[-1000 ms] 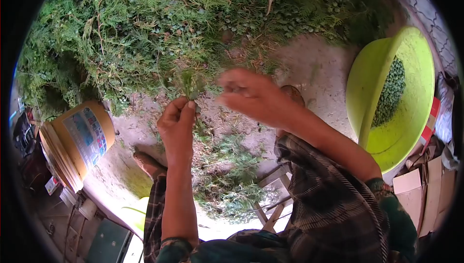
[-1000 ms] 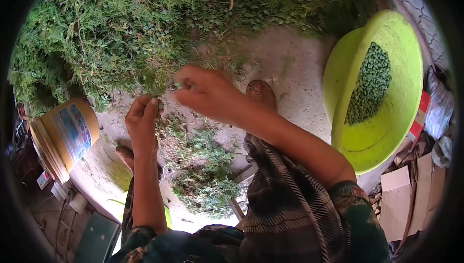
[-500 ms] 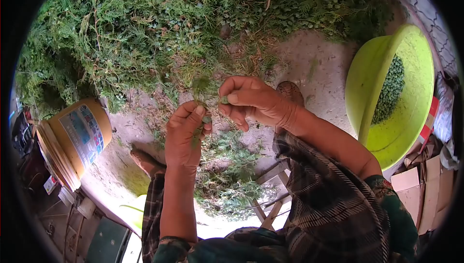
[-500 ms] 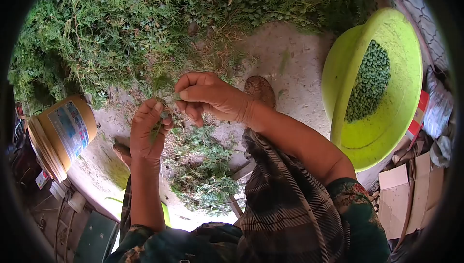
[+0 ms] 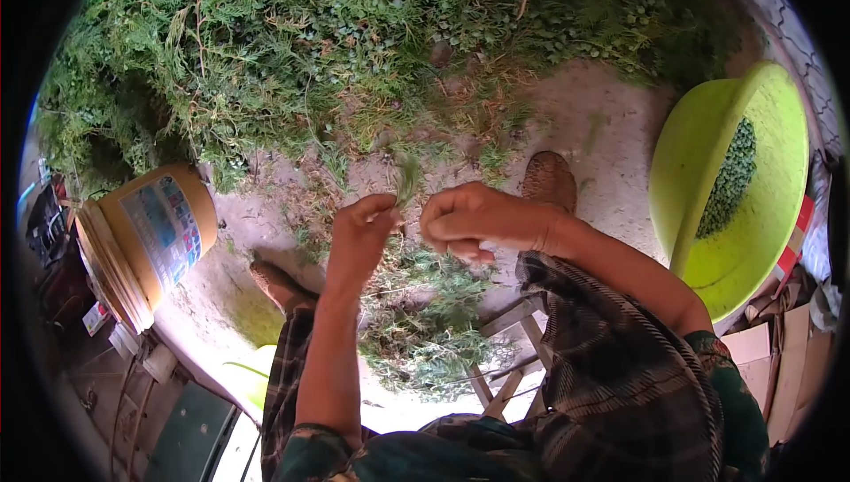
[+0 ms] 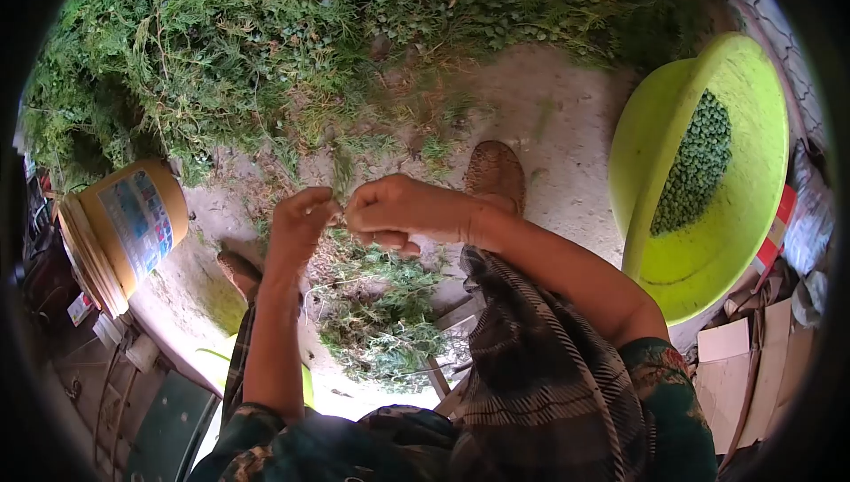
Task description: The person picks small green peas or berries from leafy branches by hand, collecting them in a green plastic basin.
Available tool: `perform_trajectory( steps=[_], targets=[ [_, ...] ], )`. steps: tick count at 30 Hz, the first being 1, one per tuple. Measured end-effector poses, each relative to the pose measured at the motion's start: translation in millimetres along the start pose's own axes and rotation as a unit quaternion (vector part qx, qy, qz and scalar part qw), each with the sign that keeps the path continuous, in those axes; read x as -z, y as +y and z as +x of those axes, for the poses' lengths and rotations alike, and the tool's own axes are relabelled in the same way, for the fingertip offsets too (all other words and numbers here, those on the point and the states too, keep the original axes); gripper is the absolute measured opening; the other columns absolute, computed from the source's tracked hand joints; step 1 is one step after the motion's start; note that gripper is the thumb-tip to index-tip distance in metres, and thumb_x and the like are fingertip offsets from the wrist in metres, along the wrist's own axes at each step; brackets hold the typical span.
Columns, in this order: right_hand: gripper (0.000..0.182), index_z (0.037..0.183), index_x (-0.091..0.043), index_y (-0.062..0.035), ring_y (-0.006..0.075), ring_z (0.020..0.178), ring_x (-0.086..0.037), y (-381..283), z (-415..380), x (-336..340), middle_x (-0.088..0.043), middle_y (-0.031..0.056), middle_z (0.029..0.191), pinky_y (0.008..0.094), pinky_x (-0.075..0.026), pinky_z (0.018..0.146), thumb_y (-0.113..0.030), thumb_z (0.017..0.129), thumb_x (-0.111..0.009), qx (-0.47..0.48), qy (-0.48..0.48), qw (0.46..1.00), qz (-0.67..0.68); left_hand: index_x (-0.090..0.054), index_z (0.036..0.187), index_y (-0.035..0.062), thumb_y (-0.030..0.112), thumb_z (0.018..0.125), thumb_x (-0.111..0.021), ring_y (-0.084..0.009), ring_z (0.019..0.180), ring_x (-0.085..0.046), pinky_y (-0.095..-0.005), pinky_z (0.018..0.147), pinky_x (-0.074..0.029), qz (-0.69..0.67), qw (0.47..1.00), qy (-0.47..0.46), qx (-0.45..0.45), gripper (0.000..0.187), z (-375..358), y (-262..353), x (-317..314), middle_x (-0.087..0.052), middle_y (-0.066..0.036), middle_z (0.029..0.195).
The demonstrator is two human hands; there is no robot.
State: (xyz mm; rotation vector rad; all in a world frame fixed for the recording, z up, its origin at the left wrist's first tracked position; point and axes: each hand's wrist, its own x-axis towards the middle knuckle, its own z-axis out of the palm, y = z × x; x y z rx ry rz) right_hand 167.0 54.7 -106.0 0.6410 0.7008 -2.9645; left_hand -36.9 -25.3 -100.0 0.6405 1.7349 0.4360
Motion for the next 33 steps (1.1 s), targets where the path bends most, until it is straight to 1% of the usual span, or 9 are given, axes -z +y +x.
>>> perform_trajectory(
  steps=[2,4,8,16,19,20,26,30,33],
  targets=[
    [0.025,0.091,-0.055,-0.0024,0.0026,0.049,-0.042,-2.1,-0.6,8.7,-0.054,0.0027,0.076,0.0193,-0.034,0.040,-0.027,0.089,-0.054,0.023,0.080,0.995,-0.060,-0.060,0.101,0.0006,0.008,0.080,-0.064,-0.0174,0.072,-0.059,-0.0296,0.062,-0.047,0.148,0.989,0.006,0.005,0.023,16.4,-32.9,27.2,-0.063,-0.009,0.080],
    [0.025,0.093,-0.055,-0.0025,0.0024,0.050,-0.042,-2.9,-1.2,13.2,-0.054,0.0026,0.077,0.0195,-0.034,0.040,-0.027,0.088,-0.054,0.024,0.109,0.990,-0.081,-0.064,0.092,0.0014,0.008,0.079,-0.063,-0.0269,0.073,-0.062,-0.0383,0.064,-0.048,0.308,0.908,0.249,-0.140,0.014,33.2,-44.1,39.4,-0.065,-0.016,0.083],
    [0.027,0.090,-0.054,-0.0002,0.0031,0.047,-0.042,1.3,1.1,15.5,-0.054,0.0030,0.076,0.0200,-0.033,0.039,-0.027,0.088,-0.053,0.023,0.132,0.988,-0.082,-0.064,0.089,0.0020,0.008,0.078,-0.063,-0.0331,0.074,-0.063,-0.0433,0.065,-0.047,0.395,0.852,0.322,-0.124,0.012,65.6,-59.3,42.6,-0.065,-0.019,0.082],
    [0.026,0.095,-0.058,0.0016,0.0047,0.047,-0.042,6.9,2.6,22.5,-0.054,0.0028,0.069,0.0212,-0.036,0.040,-0.019,0.091,-0.042,0.064,0.106,0.992,-0.033,-0.060,0.093,0.0065,0.004,0.083,-0.057,-0.0121,0.062,-0.054,-0.0261,0.057,-0.043,-0.018,0.968,0.237,-0.083,0.010,20.6,-79.7,47.4,-0.059,-0.002,0.072],
    [0.027,0.090,-0.057,0.0011,0.0049,0.044,-0.041,3.0,0.9,18.3,-0.052,0.0032,0.067,0.0220,-0.035,0.039,-0.023,0.088,-0.045,0.061,0.127,0.989,-0.043,-0.060,0.098,0.0053,0.007,0.086,-0.054,-0.0164,0.069,-0.061,-0.0277,0.066,-0.049,0.077,0.973,-0.219,-0.011,0.013,-0.1,-52.2,55.2,-0.062,-0.005,0.073],
    [0.027,0.090,-0.057,0.0011,0.0049,0.044,-0.041,5.3,0.1,19.1,-0.052,0.0032,0.067,0.0220,-0.035,0.039,-0.023,0.088,-0.045,0.059,0.128,0.989,-0.042,-0.060,0.098,0.0053,0.007,0.086,-0.054,-0.0164,0.069,-0.061,-0.0277,0.066,-0.049,0.076,0.972,-0.221,-0.009,0.013,3.7,-55.9,56.0,-0.062,-0.005,0.073],
    [0.036,0.080,-0.057,-0.0006,0.0053,0.042,-0.041,9.8,5.9,20.9,-0.051,0.0019,0.063,0.0227,-0.033,0.037,-0.033,0.093,-0.046,0.052,0.149,0.981,-0.116,-0.065,0.092,0.0061,0.016,0.081,-0.060,-0.0256,0.072,-0.065,-0.0369,0.063,-0.049,0.307,0.911,0.260,-0.092,0.015,66.3,-32.8,34.1,-0.066,-0.016,0.080],
    [0.038,0.078,-0.057,-0.0017,0.0051,0.045,-0.044,10.7,8.3,22.1,-0.051,0.0013,0.062,0.0213,-0.036,0.038,-0.036,0.093,-0.049,0.043,0.161,0.983,-0.074,-0.065,0.091,0.0047,0.014,0.079,-0.060,-0.0278,0.073,-0.065,-0.0366,0.061,-0.049,0.319,0.891,0.289,-0.146,0.016,73.1,-40.7,32.4,-0.065,-0.017,0.081],
    [0.038,0.078,-0.056,-0.0024,0.0049,0.048,-0.046,13.4,7.4,23.9,-0.052,0.0008,0.063,0.0205,-0.038,0.039,-0.037,0.093,-0.050,0.040,0.164,0.984,-0.061,-0.065,0.093,0.0041,0.012,0.079,-0.058,-0.0277,0.074,-0.066,-0.0362,0.063,-0.049,0.283,0.937,0.198,-0.053,0.018,62.3,-38.8,45.0,-0.066,-0.018,0.086]
  ],
)
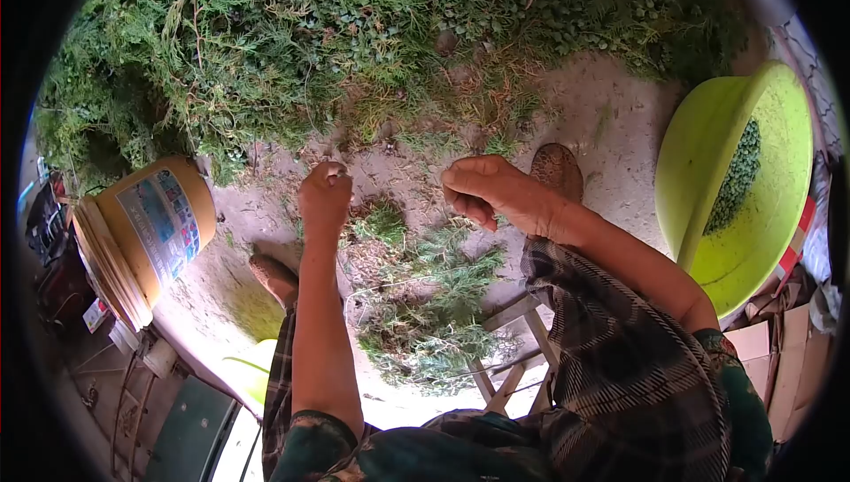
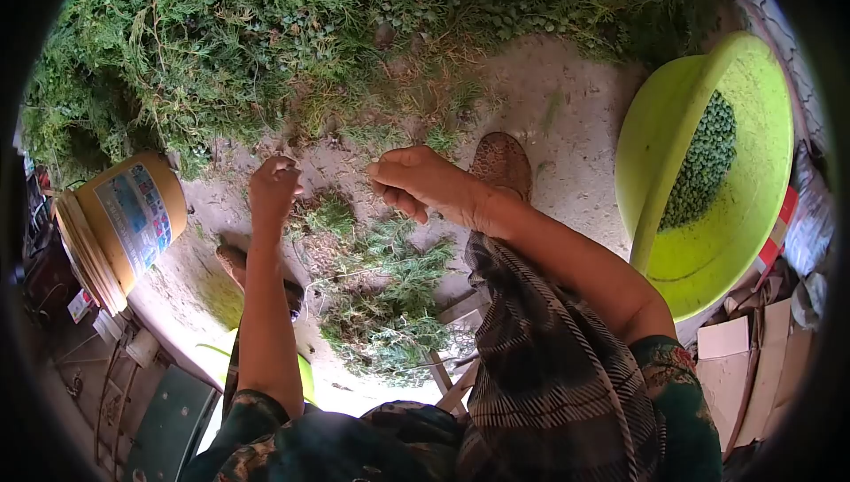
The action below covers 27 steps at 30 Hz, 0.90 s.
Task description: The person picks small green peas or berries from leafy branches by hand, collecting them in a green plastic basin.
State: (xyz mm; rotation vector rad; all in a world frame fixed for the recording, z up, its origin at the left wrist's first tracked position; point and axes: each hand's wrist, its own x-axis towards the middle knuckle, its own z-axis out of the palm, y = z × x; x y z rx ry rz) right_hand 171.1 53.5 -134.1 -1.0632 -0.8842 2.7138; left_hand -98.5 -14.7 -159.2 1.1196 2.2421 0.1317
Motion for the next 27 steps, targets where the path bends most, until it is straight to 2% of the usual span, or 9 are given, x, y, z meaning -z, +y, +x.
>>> perform_trajectory(
  steps=[3,6,11,15,17,19,21,22,27],
  targets=[
    [0.038,0.079,-0.057,-0.0026,0.0050,0.048,-0.046,3.1,0.9,0.5,-0.053,0.0011,0.065,0.0206,-0.038,0.039,-0.037,0.093,-0.050,0.000,0.006,1.000,0.014,-0.066,0.097,0.0040,0.016,0.080,-0.060,-0.0176,0.071,-0.065,-0.0324,0.062,-0.050,-0.161,0.985,0.019,0.054,0.022,6.8,3.2,6.3,-0.068,-0.014,0.082],
    [0.037,0.080,-0.057,-0.0028,0.0055,0.048,-0.047,2.1,1.4,-0.3,-0.053,0.0007,0.065,0.0206,-0.038,0.040,-0.037,0.093,-0.050,-0.005,0.009,1.000,0.014,-0.067,0.096,0.0050,0.014,0.078,-0.062,-0.0235,0.075,-0.066,-0.0332,0.067,-0.052,-0.058,0.973,0.197,-0.108,0.020,42.0,12.3,1.9,-0.068,-0.014,0.086],
    [0.035,0.088,-0.057,-0.0009,0.0087,0.060,-0.054,2.8,4.3,0.8,-0.055,0.0034,0.076,0.0252,-0.047,0.048,-0.035,0.092,-0.049,-0.011,0.003,1.000,0.025,-0.068,0.091,0.0044,0.010,0.075,-0.064,-0.0300,0.072,-0.064,-0.0348,0.067,-0.052,0.084,0.948,0.261,-0.161,0.017,57.1,26.0,-14.8,-0.066,-0.016,0.084],
    [0.033,0.099,-0.056,-0.0026,0.0138,0.079,-0.057,5.7,10.0,-2.0,-0.057,0.0063,0.092,0.0341,-0.052,0.062,-0.033,0.093,-0.047,-0.016,0.051,0.985,0.163,-0.065,0.092,0.0036,0.009,0.079,-0.063,-0.0166,0.065,-0.063,-0.0283,0.059,-0.049,-0.113,0.964,0.164,-0.177,0.014,-11.6,61.2,-7.8,-0.066,-0.010,0.086],
    [0.033,0.102,-0.057,-0.0035,0.0157,0.082,-0.059,4.6,8.6,-4.6,-0.058,0.0065,0.095,0.0366,-0.053,0.064,-0.033,0.095,-0.046,-0.045,0.069,0.973,0.214,-0.064,0.094,0.0034,0.011,0.083,-0.063,-0.0100,0.065,-0.059,-0.0250,0.057,-0.047,-0.232,0.955,-0.032,-0.182,0.014,-52.5,79.8,-1.6,-0.066,-0.007,0.084],
    [0.030,0.097,-0.057,-0.0016,0.0167,0.075,-0.060,-2.5,3.9,-7.7,-0.060,0.0087,0.090,0.0364,-0.053,0.058,-0.029,0.095,-0.045,-0.095,0.030,0.949,0.300,-0.062,0.097,0.0006,0.013,0.082,-0.065,-0.0171,0.063,-0.060,-0.0284,0.057,-0.048,-0.267,0.944,-0.036,-0.190,0.020,-56.9,74.9,3.6,-0.065,-0.011,0.083],
    [0.029,0.096,-0.056,-0.0010,0.0164,0.073,-0.060,20.1,10.6,10.8,-0.059,0.0094,0.087,0.0351,-0.054,0.057,-0.028,0.094,-0.047,-0.101,-0.041,0.946,0.305,-0.063,0.098,0.0009,0.013,0.083,-0.063,-0.0191,0.066,-0.061,-0.0298,0.059,-0.048,-0.199,0.971,0.136,0.001,0.020,-25.6,28.4,3.2,-0.066,-0.012,0.083],
    [0.028,0.094,-0.055,-0.0005,0.0160,0.070,-0.060,27.8,13.4,17.1,-0.059,0.0102,0.084,0.0339,-0.054,0.056,-0.028,0.093,-0.049,-0.107,-0.110,0.938,0.311,-0.063,0.097,0.0011,0.013,0.083,-0.062,-0.0204,0.066,-0.062,-0.0310,0.059,-0.048,-0.153,0.971,0.184,-0.001,0.019,-9.3,12.4,9.0,-0.066,-0.014,0.082],
    [0.025,0.093,-0.056,-0.0002,0.0172,0.066,-0.060,22.6,11.5,12.5,-0.059,0.0105,0.080,0.0336,-0.055,0.054,-0.024,0.094,-0.048,-0.110,-0.071,0.952,0.278,-0.065,0.092,0.0026,0.011,0.082,-0.059,-0.0237,0.065,-0.063,-0.0339,0.059,-0.049,0.038,0.967,0.251,0.019,0.014,45.8,-51.1,2.6,-0.066,-0.016,0.079]
  ],
)
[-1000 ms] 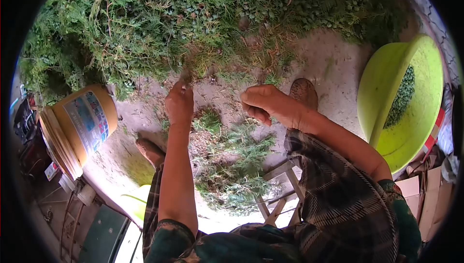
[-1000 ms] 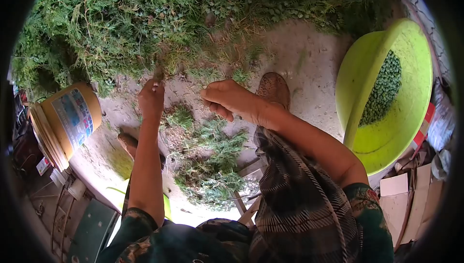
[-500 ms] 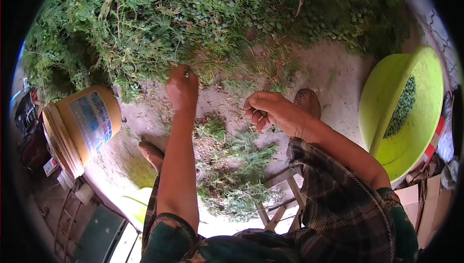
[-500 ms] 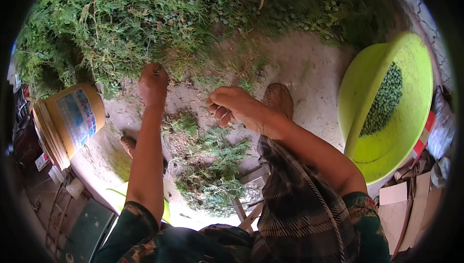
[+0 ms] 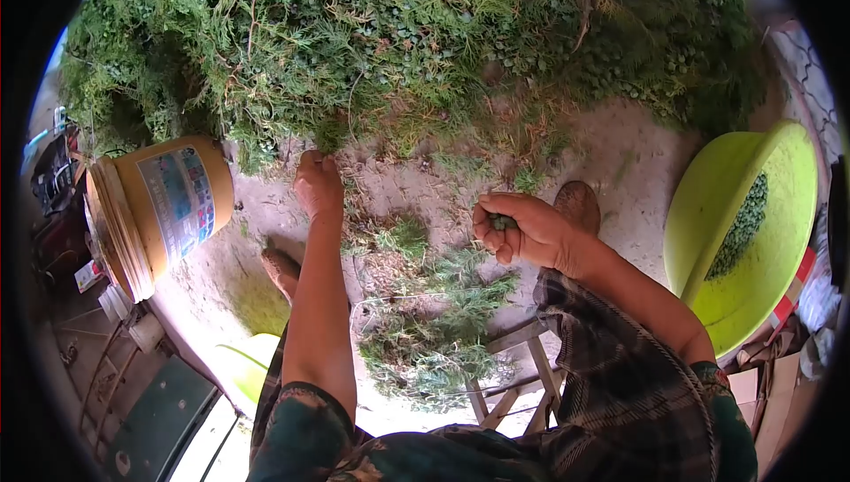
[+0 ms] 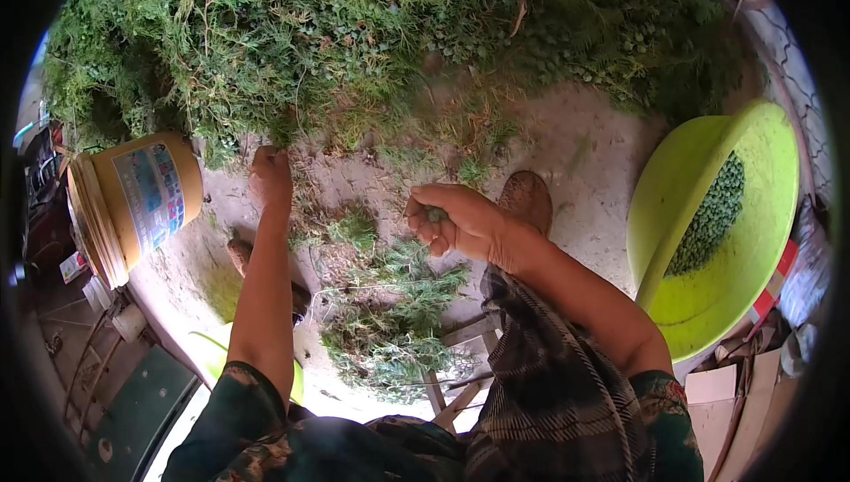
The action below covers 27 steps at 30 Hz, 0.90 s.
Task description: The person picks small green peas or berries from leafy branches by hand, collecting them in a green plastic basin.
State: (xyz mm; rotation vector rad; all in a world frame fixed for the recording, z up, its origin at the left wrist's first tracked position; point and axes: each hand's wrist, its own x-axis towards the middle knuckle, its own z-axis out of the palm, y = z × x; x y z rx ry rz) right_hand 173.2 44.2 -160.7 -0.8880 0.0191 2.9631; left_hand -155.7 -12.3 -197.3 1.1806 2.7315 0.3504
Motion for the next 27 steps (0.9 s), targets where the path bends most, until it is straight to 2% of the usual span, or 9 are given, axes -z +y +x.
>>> perform_trajectory(
  steps=[2,6,8,9,12,15,23,25,27],
  targets=[
    [0.025,0.094,-0.056,-0.0003,0.0173,0.070,-0.061,1.0,0.8,-5.4,-0.060,0.0106,0.084,0.0350,-0.056,0.058,-0.024,0.093,-0.048,0.009,0.022,1.000,-0.017,-0.065,0.091,0.0054,0.011,0.081,-0.059,-0.0229,0.064,-0.063,-0.0327,0.060,-0.049,0.038,0.996,-0.065,0.047,0.013,-3.6,13.3,10.2,-0.066,-0.015,0.078],
    [0.028,0.099,-0.057,-0.0011,0.0189,0.081,-0.061,-2.2,0.0,-24.3,-0.059,0.0101,0.095,0.0401,-0.055,0.073,-0.027,0.093,-0.050,0.046,0.099,0.994,-0.015,-0.066,0.086,0.0037,0.012,0.083,-0.059,-0.0178,0.062,-0.061,-0.0300,0.059,-0.048,-0.202,0.970,-0.133,-0.023,0.011,-69.4,75.6,39.9,-0.065,-0.012,0.075],
    [0.028,0.101,-0.057,-0.0013,0.0193,0.084,-0.060,-2.1,-3.4,-28.6,-0.058,0.0098,0.098,0.0415,-0.054,0.078,-0.028,0.093,-0.050,0.042,0.117,0.992,0.009,-0.066,0.087,0.0028,0.014,0.085,-0.059,-0.0154,0.060,-0.059,-0.0289,0.057,-0.048,-0.399,0.851,-0.341,-0.033,0.013,-98.1,97.9,52.5,-0.065,-0.009,0.073],
    [0.028,0.099,-0.057,-0.0012,0.0181,0.080,-0.060,-4.2,-4.9,-30.8,-0.059,0.0096,0.095,0.0391,-0.054,0.073,-0.027,0.093,-0.049,0.032,0.099,0.994,0.034,-0.066,0.093,0.0037,0.014,0.087,-0.058,-0.0134,0.063,-0.057,-0.0269,0.058,-0.048,-0.370,0.870,-0.302,-0.124,0.014,-90.8,99.9,58.1,-0.065,-0.007,0.075],
    [0.028,0.095,-0.057,-0.0010,0.0160,0.072,-0.059,-0.4,-2.2,-8.9,-0.060,0.0095,0.089,0.0344,-0.052,0.063,-0.026,0.095,-0.046,0.004,0.019,0.997,0.077,-0.065,0.099,0.0045,0.021,0.085,-0.061,-0.0193,0.075,-0.063,-0.0292,0.063,-0.050,-0.169,0.978,-0.114,0.052,0.022,-27.4,89.6,46.1,-0.067,-0.013,0.089],
    [0.029,0.090,-0.057,-0.0009,0.0144,0.065,-0.058,0.6,-0.8,-7.7,-0.061,0.0095,0.083,0.0311,-0.049,0.053,-0.026,0.095,-0.044,-0.008,-0.011,0.997,0.077,-0.059,0.104,0.0050,0.015,0.085,-0.059,-0.0322,0.073,-0.065,-0.0383,0.059,-0.052,0.070,0.992,0.097,-0.047,0.022,18.9,66.4,12.4,-0.065,-0.017,0.093],
    [0.029,0.087,-0.057,0.0003,0.0149,0.061,-0.057,-0.1,-2.6,-6.3,-0.061,0.0101,0.079,0.0306,-0.048,0.049,-0.025,0.095,-0.044,-0.002,0.042,0.997,0.067,-0.059,0.103,0.0011,0.000,0.080,-0.057,-0.0297,0.065,-0.063,-0.0326,0.054,-0.052,-0.092,0.991,-0.080,-0.055,0.023,-30.4,27.8,4.3,-0.066,-0.019,0.084],
    [0.029,0.088,-0.057,0.0004,0.0152,0.061,-0.058,1.2,-2.4,-2.9,-0.061,0.0104,0.079,0.0310,-0.050,0.050,-0.025,0.095,-0.044,0.001,0.027,0.999,0.044,-0.063,0.095,0.0008,0.000,0.078,-0.057,-0.0267,0.063,-0.063,-0.0324,0.055,-0.050,-0.434,0.870,-0.124,0.198,0.018,-47.2,18.1,-1.8,-0.066,-0.018,0.081],
    [0.029,0.088,-0.057,0.0004,0.0151,0.061,-0.058,1.6,-3.5,-3.3,-0.061,0.0102,0.078,0.0310,-0.050,0.049,-0.025,0.095,-0.044,0.005,0.027,0.999,0.046,-0.064,0.093,0.0016,0.001,0.078,-0.056,-0.0231,0.062,-0.063,-0.0313,0.055,-0.049,-0.428,0.874,-0.122,0.196,0.017,-57.4,12.9,5.5,-0.065,-0.015,0.077]
  ],
)
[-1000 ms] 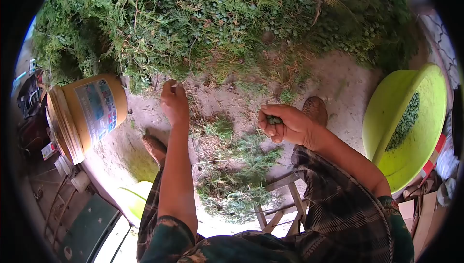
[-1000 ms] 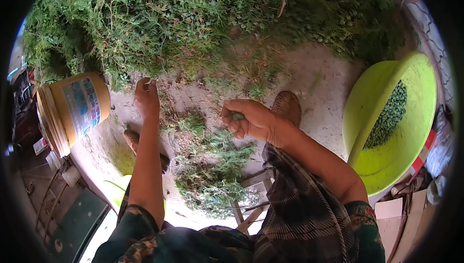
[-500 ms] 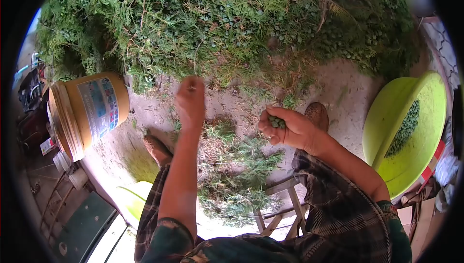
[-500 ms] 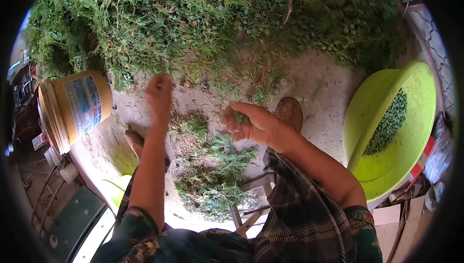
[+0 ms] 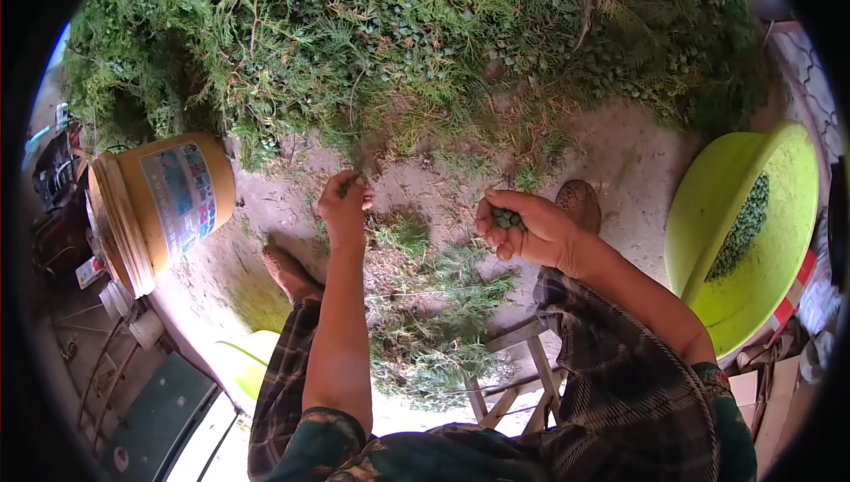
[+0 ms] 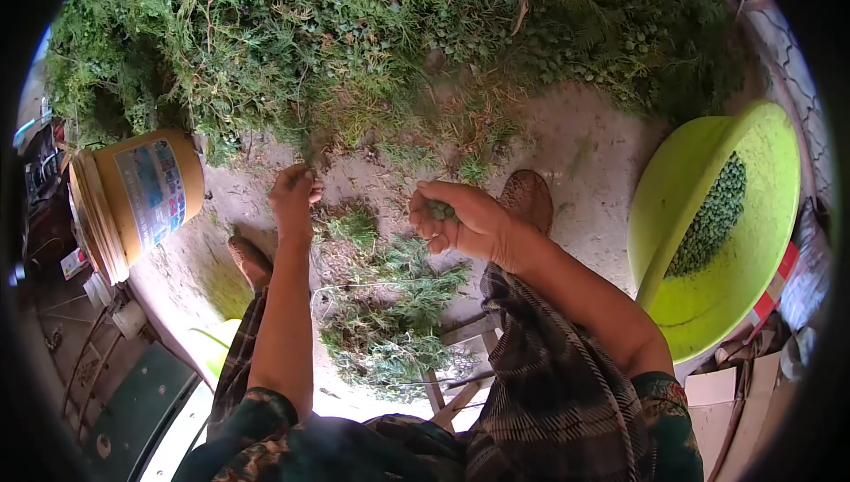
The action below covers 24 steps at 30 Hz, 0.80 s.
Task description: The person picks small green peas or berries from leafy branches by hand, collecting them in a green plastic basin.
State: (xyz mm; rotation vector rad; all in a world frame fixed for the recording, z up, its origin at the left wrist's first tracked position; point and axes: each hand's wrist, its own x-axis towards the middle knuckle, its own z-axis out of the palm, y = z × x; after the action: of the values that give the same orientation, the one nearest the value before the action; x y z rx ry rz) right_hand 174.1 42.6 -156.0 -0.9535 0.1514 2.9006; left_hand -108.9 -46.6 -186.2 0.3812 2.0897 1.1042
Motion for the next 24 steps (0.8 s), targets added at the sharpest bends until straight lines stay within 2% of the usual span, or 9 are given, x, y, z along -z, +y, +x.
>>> perform_trajectory(
  steps=[2,4,7,8,9,11,14,19,24],
  targets=[
    [0.029,0.088,-0.057,0.0004,0.0150,0.061,-0.058,0.1,0.3,-0.8,-0.061,0.0100,0.078,0.0310,-0.050,0.049,-0.025,0.095,-0.044,0.004,0.000,1.000,0.004,-0.065,0.091,0.0025,0.001,0.079,-0.055,-0.0195,0.062,-0.063,-0.0302,0.054,-0.049,0.007,1.000,0.002,-0.002,0.016,0.0,-0.2,8.0,-0.065,-0.013,0.073],
    [0.029,0.087,-0.057,0.0007,0.0148,0.060,-0.058,-0.6,0.6,-0.3,-0.061,0.0098,0.077,0.0311,-0.051,0.049,-0.024,0.095,-0.044,0.024,-0.002,1.000,-0.018,-0.065,0.092,0.0035,0.002,0.078,-0.053,-0.0139,0.061,-0.062,-0.0297,0.055,-0.048,0.309,0.933,-0.039,-0.181,0.018,8.1,-0.1,25.4,-0.065,-0.010,0.072],
    [0.029,0.087,-0.057,0.0009,0.0150,0.058,-0.057,-2.6,1.2,1.0,-0.061,0.0097,0.077,0.0315,-0.051,0.049,-0.024,0.095,-0.044,0.020,0.004,1.000,0.000,-0.064,0.097,0.0044,0.001,0.077,-0.050,-0.0167,0.063,-0.063,-0.0302,0.057,-0.049,0.348,0.931,-0.085,-0.068,0.024,8.9,12.6,42.2,-0.067,-0.010,0.076],
    [0.029,0.087,-0.057,0.0009,0.0150,0.058,-0.057,-3.2,1.7,0.9,-0.061,0.0097,0.077,0.0315,-0.051,0.049,-0.024,0.095,-0.044,0.020,0.004,1.000,0.002,-0.064,0.099,0.0055,0.003,0.074,-0.052,-0.0238,0.069,-0.064,-0.0346,0.063,-0.049,0.183,0.974,-0.115,0.065,0.028,7.7,12.9,44.4,-0.067,-0.013,0.082],
    [0.028,0.087,-0.057,-0.0004,0.0144,0.059,-0.058,-3.8,1.8,0.9,-0.061,0.0094,0.078,0.0308,-0.049,0.048,-0.024,0.095,-0.044,0.024,0.005,1.000,-0.002,-0.064,0.099,0.0055,0.003,0.074,-0.052,-0.0238,0.069,-0.064,-0.0346,0.063,-0.049,0.184,0.974,-0.115,0.066,0.028,10.6,4.4,50.9,-0.067,-0.013,0.082],
    [0.028,0.086,-0.057,-0.0018,0.0137,0.059,-0.058,-4.4,0.5,1.3,-0.061,0.0091,0.079,0.0301,-0.047,0.048,-0.024,0.096,-0.043,0.028,0.007,1.000,-0.006,-0.064,0.102,0.0047,0.006,0.077,-0.053,-0.0288,0.080,-0.063,-0.0366,0.069,-0.049,0.301,0.944,-0.066,-0.122,0.027,15.3,-7.0,57.4,-0.066,-0.016,0.088],
    [0.027,0.087,-0.057,-0.0027,0.0135,0.060,-0.058,-4.5,-1.0,2.8,-0.061,0.0082,0.078,0.0298,-0.046,0.049,-0.024,0.095,-0.044,0.027,0.018,0.999,-0.012,-0.062,0.107,0.0045,0.012,0.079,-0.056,-0.0315,0.086,-0.062,-0.0402,0.073,-0.049,0.432,0.879,0.073,-0.187,0.029,20.0,22.7,42.6,-0.064,-0.018,0.094],
    [0.027,0.085,-0.057,-0.0038,0.0135,0.060,-0.058,-4.5,0.2,2.7,-0.061,0.0077,0.078,0.0304,-0.045,0.050,-0.026,0.095,-0.046,0.021,0.021,0.999,-0.026,-0.061,0.103,0.0046,0.021,0.079,-0.061,-0.0351,0.086,-0.062,-0.0425,0.074,-0.049,0.461,0.870,0.106,-0.141,0.029,66.1,56.4,-15.2,-0.064,-0.020,0.095],
    [0.028,0.086,-0.057,-0.0013,0.0139,0.058,-0.057,-6.1,-0.8,1.7,-0.061,0.0088,0.077,0.0304,-0.048,0.048,-0.025,0.094,-0.046,0.033,0.025,0.999,-0.013,-0.060,0.100,0.0031,0.015,0.078,-0.061,-0.0386,0.078,-0.063,-0.0443,0.070,-0.049,0.452,0.871,0.051,-0.188,0.026,55.9,16.8,7.7,-0.064,-0.024,0.086]
  ],
)
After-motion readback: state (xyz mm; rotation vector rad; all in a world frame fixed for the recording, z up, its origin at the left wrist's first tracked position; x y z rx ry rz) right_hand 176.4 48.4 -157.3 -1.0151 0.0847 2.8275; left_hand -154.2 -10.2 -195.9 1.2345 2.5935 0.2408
